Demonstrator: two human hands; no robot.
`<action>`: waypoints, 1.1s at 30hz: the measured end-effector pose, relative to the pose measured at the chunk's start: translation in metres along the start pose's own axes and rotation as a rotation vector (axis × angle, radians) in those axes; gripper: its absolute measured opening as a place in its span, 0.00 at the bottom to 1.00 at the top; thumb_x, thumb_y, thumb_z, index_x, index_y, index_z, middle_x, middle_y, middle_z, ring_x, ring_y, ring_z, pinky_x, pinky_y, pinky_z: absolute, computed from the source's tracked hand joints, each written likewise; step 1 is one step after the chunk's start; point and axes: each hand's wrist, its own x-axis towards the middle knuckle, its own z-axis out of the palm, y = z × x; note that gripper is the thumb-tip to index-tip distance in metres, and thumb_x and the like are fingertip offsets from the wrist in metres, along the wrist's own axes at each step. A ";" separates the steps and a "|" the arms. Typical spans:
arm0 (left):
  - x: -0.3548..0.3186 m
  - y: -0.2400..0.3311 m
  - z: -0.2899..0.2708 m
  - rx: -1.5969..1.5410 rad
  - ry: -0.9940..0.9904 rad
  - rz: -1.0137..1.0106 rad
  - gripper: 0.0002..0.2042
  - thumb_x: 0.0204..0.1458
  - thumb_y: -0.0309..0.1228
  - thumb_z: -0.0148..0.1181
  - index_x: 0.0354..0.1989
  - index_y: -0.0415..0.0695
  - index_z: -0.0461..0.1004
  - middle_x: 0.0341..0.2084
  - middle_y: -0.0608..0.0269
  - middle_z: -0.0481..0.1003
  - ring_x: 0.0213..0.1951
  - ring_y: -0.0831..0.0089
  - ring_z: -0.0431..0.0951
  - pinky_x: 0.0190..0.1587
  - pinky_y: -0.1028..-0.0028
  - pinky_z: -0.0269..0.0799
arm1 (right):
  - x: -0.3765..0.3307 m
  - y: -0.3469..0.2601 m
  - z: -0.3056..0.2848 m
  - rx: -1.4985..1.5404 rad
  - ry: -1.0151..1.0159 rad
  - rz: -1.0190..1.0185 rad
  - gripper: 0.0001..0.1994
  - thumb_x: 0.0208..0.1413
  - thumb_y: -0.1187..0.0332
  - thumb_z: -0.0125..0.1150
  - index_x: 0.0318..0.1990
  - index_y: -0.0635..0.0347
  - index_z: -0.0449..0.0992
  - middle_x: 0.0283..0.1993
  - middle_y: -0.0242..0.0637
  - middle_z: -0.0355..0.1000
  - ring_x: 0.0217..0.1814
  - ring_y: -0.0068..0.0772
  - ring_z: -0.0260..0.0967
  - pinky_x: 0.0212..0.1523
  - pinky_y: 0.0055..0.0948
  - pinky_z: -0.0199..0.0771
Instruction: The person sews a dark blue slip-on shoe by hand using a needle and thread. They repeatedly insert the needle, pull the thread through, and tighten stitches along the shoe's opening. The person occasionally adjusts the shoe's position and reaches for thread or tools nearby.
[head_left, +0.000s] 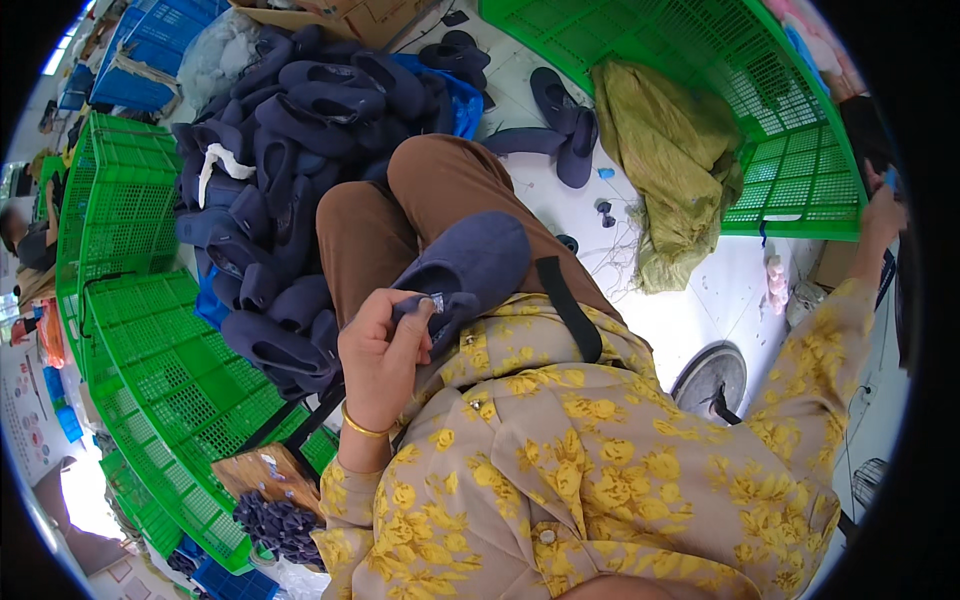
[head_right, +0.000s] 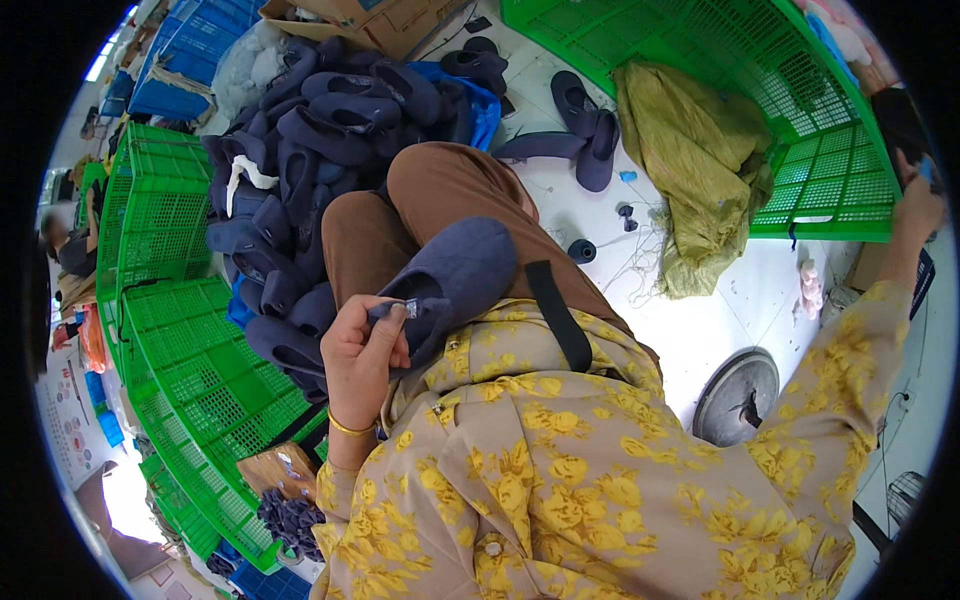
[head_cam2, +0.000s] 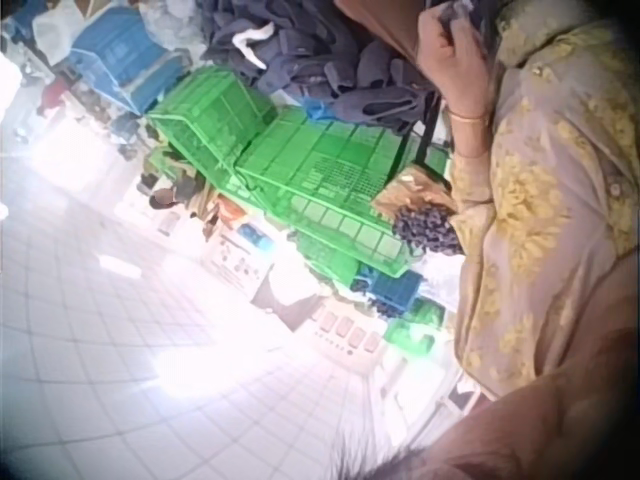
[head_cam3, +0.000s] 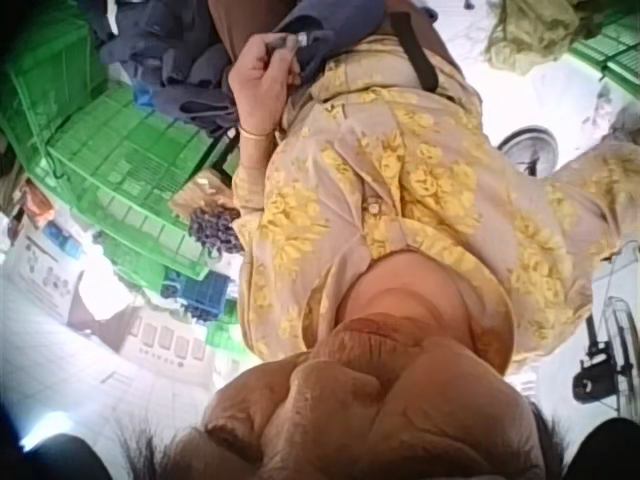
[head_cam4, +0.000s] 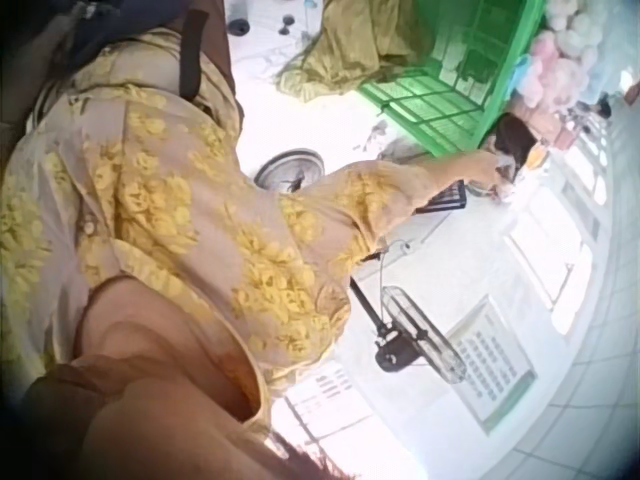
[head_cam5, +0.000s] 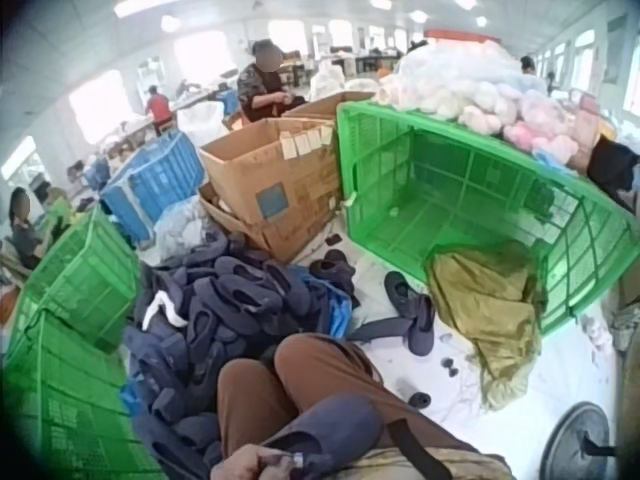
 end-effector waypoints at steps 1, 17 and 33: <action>0.002 0.002 0.003 -0.036 0.003 -0.013 0.05 0.60 0.27 0.58 0.34 0.39 0.73 0.17 0.70 0.70 0.17 0.86 0.67 0.21 0.85 0.62 | -0.040 -0.033 0.025 -0.037 -0.099 0.030 0.12 0.57 0.73 0.54 0.49 0.65 0.73 0.40 0.42 0.73 0.37 0.33 0.76 0.44 0.32 0.76; 0.021 -0.002 -0.008 0.075 -0.146 -0.050 0.13 0.65 0.33 0.50 0.44 0.35 0.74 0.32 0.62 0.78 0.34 0.80 0.75 0.40 0.79 0.71 | -0.420 -0.274 0.176 0.435 -1.394 0.606 0.10 0.56 0.66 0.64 0.41 0.62 0.78 0.25 0.29 0.71 0.25 0.16 0.62 0.25 0.23 0.62; 0.031 -0.038 0.019 -0.595 -0.027 -0.309 0.06 0.60 0.27 0.54 0.41 0.38 0.75 0.34 0.66 0.75 0.38 0.78 0.72 0.46 0.78 0.67 | -0.446 -0.275 0.197 0.455 -1.432 0.657 0.07 0.59 0.68 0.59 0.38 0.62 0.76 0.24 0.29 0.70 0.24 0.15 0.59 0.25 0.24 0.60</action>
